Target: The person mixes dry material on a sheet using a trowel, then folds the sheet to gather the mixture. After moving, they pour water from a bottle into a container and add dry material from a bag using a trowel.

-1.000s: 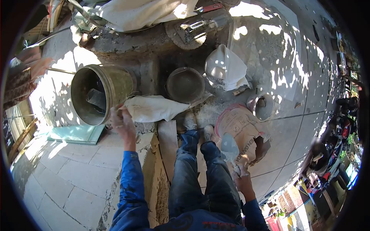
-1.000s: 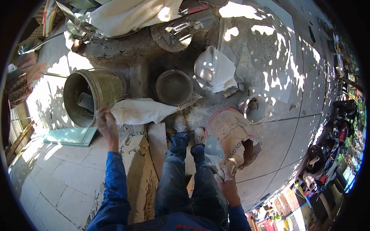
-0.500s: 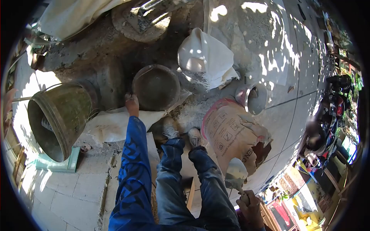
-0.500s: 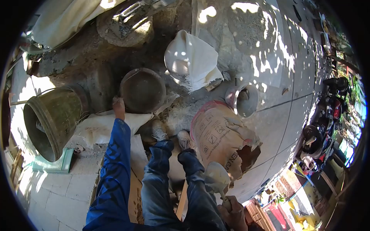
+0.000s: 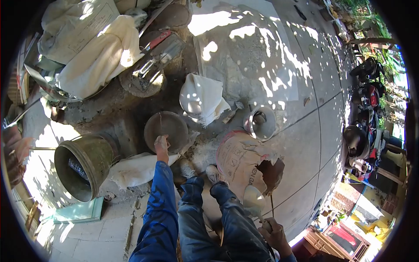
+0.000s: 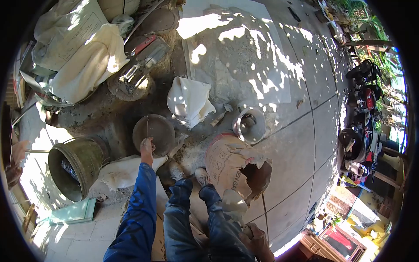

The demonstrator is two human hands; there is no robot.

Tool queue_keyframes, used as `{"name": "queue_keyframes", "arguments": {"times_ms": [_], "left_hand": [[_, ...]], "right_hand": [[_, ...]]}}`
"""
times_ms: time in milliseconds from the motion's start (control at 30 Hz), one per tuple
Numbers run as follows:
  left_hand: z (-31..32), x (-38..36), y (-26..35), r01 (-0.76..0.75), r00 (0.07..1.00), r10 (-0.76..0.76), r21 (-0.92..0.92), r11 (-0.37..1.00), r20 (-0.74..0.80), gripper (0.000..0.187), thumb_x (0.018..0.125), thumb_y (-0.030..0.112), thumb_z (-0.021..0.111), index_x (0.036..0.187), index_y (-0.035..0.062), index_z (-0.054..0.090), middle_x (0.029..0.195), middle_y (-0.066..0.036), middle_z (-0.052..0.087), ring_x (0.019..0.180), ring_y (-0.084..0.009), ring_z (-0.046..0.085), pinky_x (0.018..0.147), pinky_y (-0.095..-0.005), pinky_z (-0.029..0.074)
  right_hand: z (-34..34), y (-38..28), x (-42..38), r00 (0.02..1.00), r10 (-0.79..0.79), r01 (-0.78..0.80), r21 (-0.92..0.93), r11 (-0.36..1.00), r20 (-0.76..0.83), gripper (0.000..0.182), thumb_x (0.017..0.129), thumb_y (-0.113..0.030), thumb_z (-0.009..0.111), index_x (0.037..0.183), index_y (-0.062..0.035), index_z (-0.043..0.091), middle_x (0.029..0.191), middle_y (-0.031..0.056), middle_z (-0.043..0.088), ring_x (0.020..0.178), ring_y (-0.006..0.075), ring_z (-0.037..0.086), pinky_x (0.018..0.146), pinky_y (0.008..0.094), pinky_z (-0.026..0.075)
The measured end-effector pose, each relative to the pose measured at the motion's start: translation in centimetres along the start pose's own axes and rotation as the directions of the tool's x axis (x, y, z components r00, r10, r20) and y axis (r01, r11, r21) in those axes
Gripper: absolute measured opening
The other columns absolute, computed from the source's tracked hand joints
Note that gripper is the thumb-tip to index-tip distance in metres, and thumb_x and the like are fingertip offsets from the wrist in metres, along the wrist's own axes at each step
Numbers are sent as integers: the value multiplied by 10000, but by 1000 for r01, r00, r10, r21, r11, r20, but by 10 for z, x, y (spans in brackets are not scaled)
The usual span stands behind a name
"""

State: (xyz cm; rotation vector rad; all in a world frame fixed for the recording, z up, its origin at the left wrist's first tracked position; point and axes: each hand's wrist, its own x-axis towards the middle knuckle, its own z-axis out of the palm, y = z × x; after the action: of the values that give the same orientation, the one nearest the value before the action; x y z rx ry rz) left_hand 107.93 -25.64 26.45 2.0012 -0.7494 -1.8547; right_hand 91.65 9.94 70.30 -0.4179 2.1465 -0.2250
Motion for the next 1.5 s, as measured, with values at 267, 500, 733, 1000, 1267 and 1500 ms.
{"name": "queue_keyframes", "arguments": {"times_ms": [267, 500, 733, 1000, 1267, 1500], "left_hand": [[-27, -118, 75, -75, 997, 71, -170, 983, -30, 140, 837, 169, 554, 773, 46, 570, 591, -1, 386, 461, -116, 383, 442, -265, 328], [-35, -246, 132, -135, 991, 126, -301, 944, -49, 203, 826, 170, 611, 687, 136, 467, 550, 36, 328, 424, -87, 285, 413, -261, 250], [-30, -383, 150, -165, 984, 176, -380, 910, -7, 251, 825, 239, 632, 685, 171, 436, 516, 62, 329, 392, -70, 265, 402, -252, 214], [44, -560, 137, -298, 941, 339, -486, 822, -3, 263, 859, 265, 624, 685, 160, 457, 526, 52, 346, 387, -65, 277, 375, -241, 209], [148, -677, 105, -237, 931, 355, -604, 761, 83, 275, 876, 281, 610, 698, 102, 500, 500, 40, 338, 375, -72, 285, 365, -242, 233], [273, -685, 48, -31, 918, 280, -653, 757, 282, 268, 869, 307, 615, 727, 86, 560, 492, 39, 358, 360, -80, 297, 365, -239, 229]], "right_hand": [[-20, 78, -67, 971, 66, -21, 191, 981, -232, 210, 781, -107, 654, 937, -10, 551, 608, 60, 562, 469, 116, 547, 434, 272, 452], [-28, 175, -119, 841, 341, -167, 398, 902, -421, 194, 765, -102, 630, 901, -28, 514, 623, 82, 549, 464, 168, 558, 416, 314, 449], [-37, 314, -154, 772, 589, -341, 625, 702, -239, 268, 839, -233, 620, 978, -35, 504, 573, 87, 520, 399, 181, 520, 361, 329, 428], [-90, 544, -122, 807, 572, -380, 612, 693, -147, 286, 869, -271, 593, 996, -29, 510, 555, 73, 510, 383, 168, 500, 332, 313, 405], [-220, 660, -121, 814, 536, -294, 637, 713, -225, 297, 869, -287, 613, 974, -26, 516, 553, 71, 516, 390, 162, 512, 337, 310, 415], [-392, 661, -23, 842, 389, -227, 408, 884, -375, 317, 874, -285, 614, 976, 1, 522, 574, 85, 546, 402, 175, 534, 352, 316, 435]]}}
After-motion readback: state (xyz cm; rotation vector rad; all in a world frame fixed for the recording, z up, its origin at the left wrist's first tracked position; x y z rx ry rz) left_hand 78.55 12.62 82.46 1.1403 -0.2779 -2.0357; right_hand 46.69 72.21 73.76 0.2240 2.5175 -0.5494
